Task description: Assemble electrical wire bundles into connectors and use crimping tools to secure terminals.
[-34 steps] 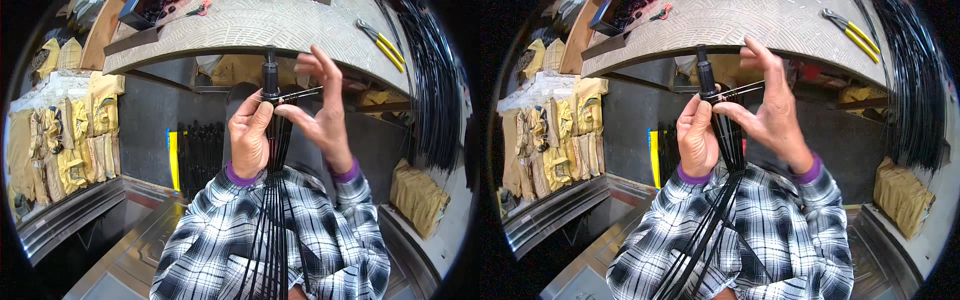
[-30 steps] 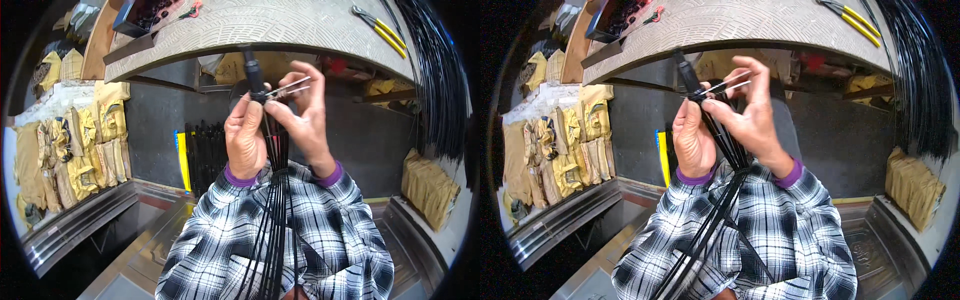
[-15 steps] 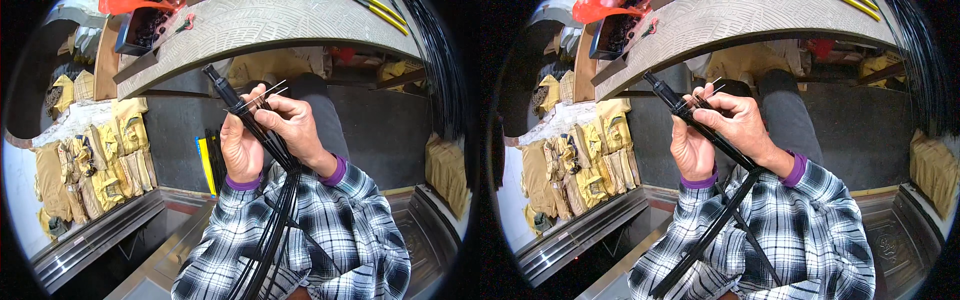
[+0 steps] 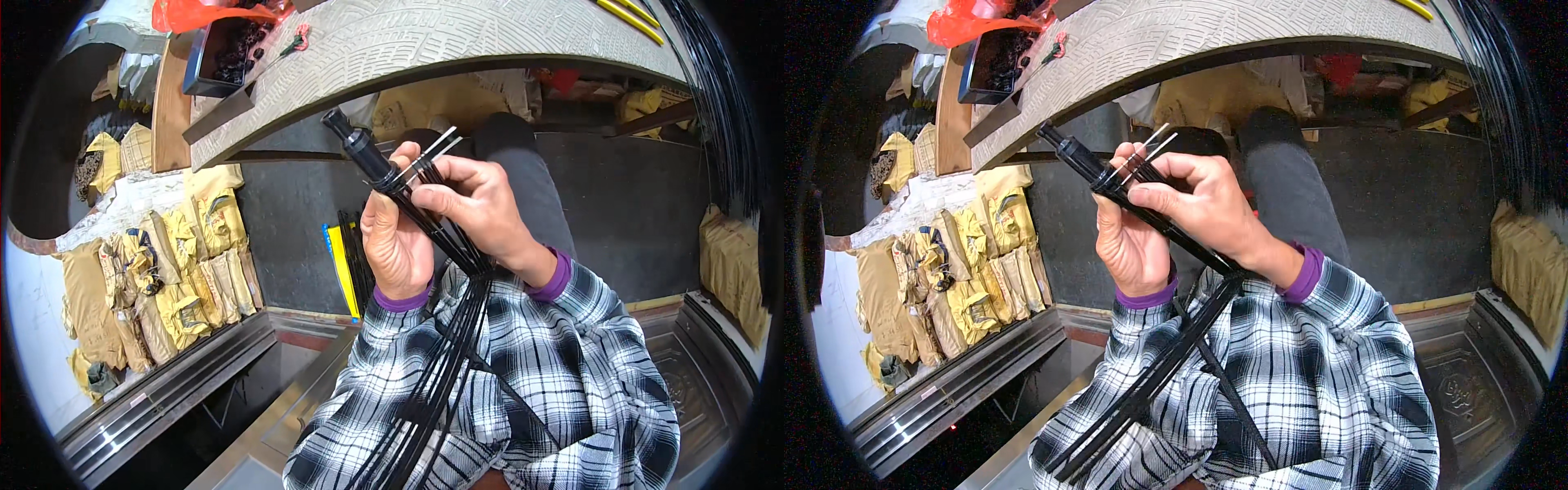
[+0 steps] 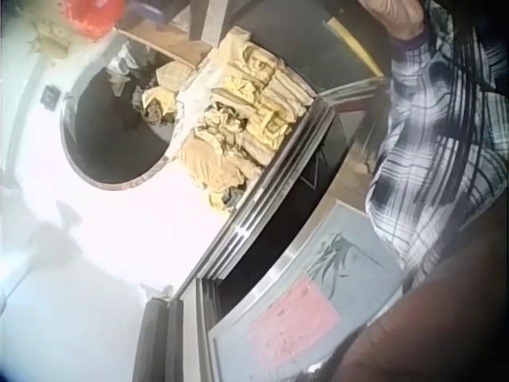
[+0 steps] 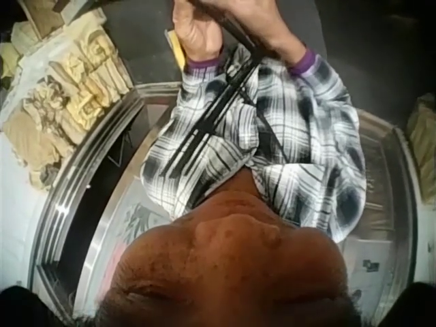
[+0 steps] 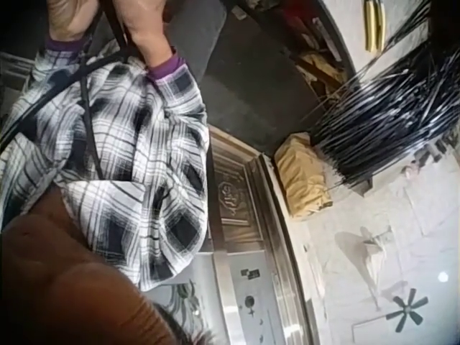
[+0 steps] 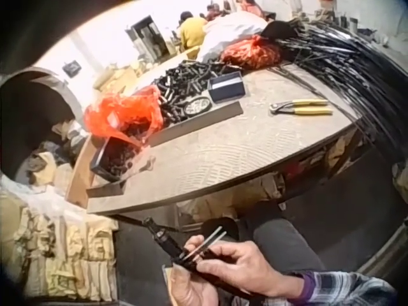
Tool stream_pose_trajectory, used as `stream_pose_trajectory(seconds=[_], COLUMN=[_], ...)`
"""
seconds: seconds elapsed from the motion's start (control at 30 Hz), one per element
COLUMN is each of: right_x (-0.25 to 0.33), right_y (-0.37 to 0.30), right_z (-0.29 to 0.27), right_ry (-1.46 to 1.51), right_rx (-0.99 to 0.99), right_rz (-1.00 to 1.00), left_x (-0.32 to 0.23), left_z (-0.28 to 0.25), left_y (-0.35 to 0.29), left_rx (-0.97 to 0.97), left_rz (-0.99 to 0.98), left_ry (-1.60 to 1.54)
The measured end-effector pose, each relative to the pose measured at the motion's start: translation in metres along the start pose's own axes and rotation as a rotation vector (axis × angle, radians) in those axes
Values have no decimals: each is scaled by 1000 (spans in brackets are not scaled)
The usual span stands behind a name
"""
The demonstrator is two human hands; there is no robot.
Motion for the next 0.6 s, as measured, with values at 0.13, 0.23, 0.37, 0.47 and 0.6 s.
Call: stream_pose_trajectory(seconds=[0.13, 0.23, 0.37, 0.47, 0.6], right_x=[-20, -25, -18, -5, 34], right_y=[4, 4, 1, 9, 25], right_z=[7, 9, 24, 17, -4], right_ry=[233, 321, 381, 296, 180], right_rx=[125, 195, 303, 214, 8], right_rz=[216, 269, 337, 196, -213], left_x=[-2, -8, -19, -5, -5], left_z=[6, 8, 13, -3, -10], left_y=[2, 5, 9, 3, -19], left_rx=[16, 32, 132, 106, 130], left_rz=[69, 110, 73, -47, 237], left_ry=[119, 181, 252, 348, 448])
Point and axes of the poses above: each hand's wrist, its own y-axis towards the middle knuckle, its own z-axis out of the palm, x = y × z, the point moved 10 cm from there along y, towards the middle knuckle, and after that the axes turned 5 degrees about -x, right-handed, at the moved point
